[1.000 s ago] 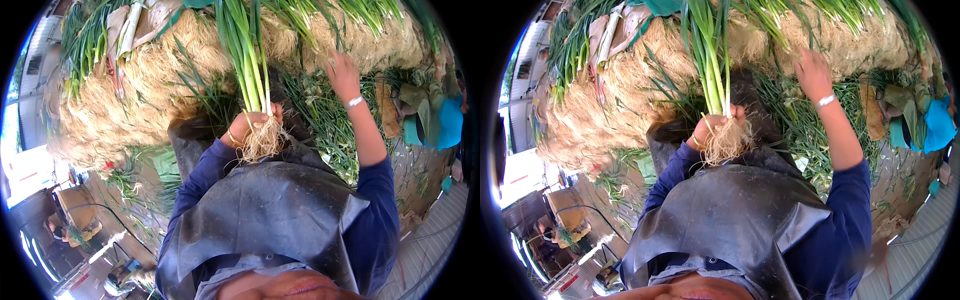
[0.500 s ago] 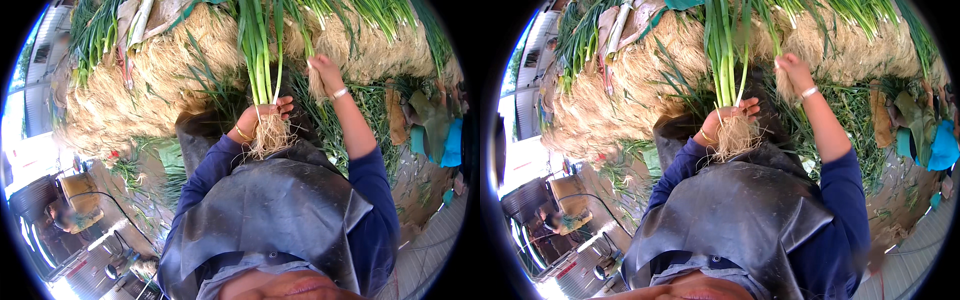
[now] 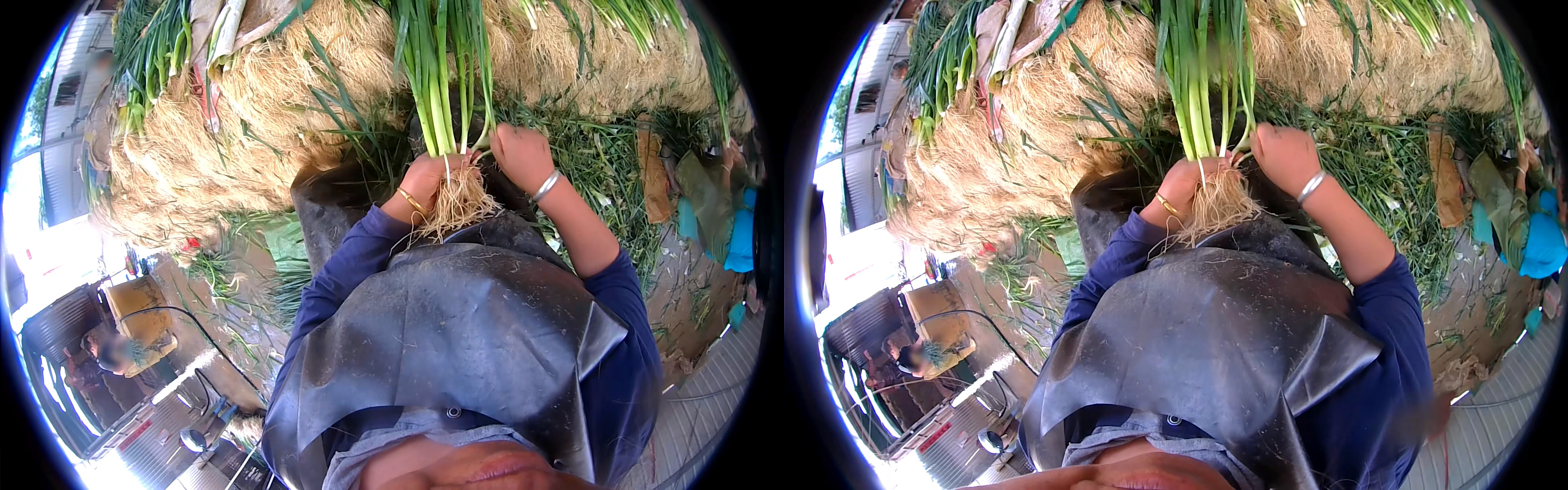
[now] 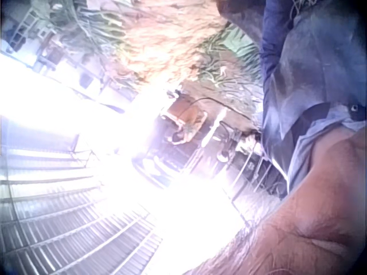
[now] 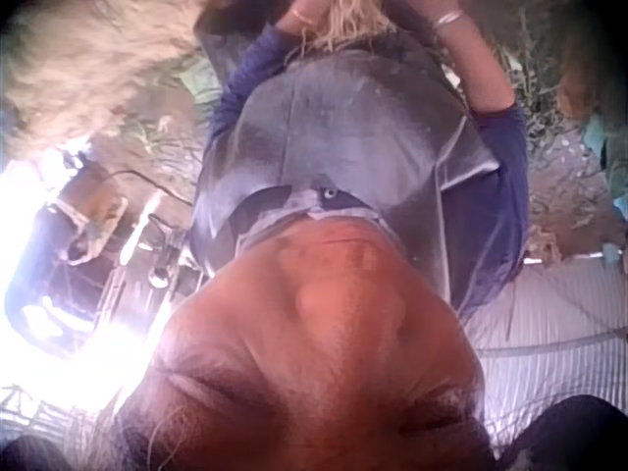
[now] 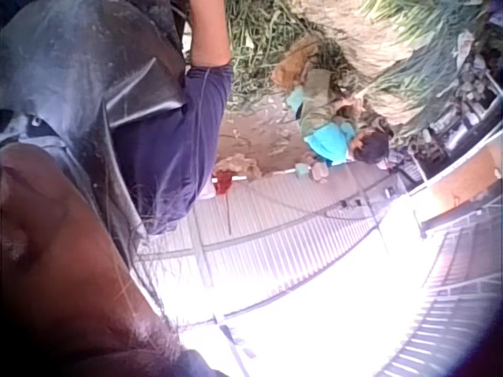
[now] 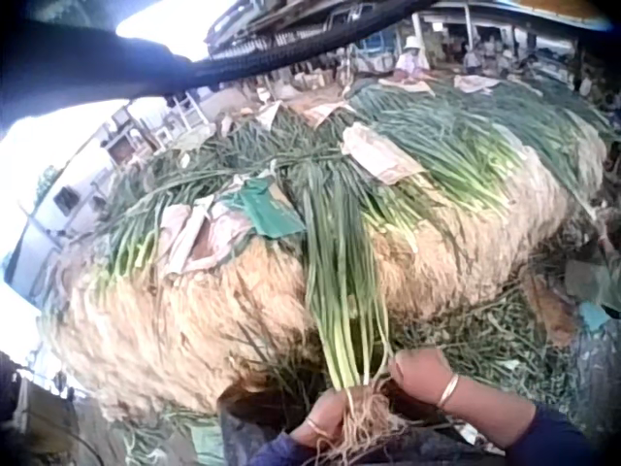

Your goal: The person sorts green onions by hand, picking them up from a pile, removing damaged leaves, and placing them into a separate bunch.

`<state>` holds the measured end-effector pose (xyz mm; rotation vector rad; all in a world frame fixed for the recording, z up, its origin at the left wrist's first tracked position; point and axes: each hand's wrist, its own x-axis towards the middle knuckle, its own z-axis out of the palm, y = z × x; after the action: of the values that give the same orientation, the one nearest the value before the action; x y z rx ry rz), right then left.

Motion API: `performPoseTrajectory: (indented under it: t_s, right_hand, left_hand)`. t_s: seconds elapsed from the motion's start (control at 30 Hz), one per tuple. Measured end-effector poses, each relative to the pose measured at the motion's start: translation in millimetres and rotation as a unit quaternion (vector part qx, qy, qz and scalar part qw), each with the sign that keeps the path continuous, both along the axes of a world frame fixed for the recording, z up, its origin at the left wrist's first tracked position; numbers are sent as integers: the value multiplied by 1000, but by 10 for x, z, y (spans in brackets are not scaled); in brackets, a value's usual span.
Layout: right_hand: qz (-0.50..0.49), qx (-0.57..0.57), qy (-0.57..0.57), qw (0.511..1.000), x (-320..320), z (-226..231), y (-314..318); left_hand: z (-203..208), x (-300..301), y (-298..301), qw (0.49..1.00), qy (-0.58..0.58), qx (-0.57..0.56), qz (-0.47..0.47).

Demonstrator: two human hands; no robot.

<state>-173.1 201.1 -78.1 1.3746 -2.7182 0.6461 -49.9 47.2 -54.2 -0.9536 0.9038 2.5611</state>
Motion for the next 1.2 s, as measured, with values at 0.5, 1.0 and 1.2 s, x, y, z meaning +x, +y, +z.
performPoseTrajectory:
  t_s: [0.5, 1.0, 1.2]
  right_hand:
    - [-143, 161, -310, 926, 135, -1137, 1710]
    - [248, 95, -353, 897, 89, 104, 326]
    - [-41, 52, 124, 990, -1050, -168, 512]
  left_hand:
    - [-65, 87, -100, 975, 80, 208, -1]
    - [-3, 67, -147, 956, 161, 244, -30]
    - [76, 49, -144, 891, 356, 281, -31]
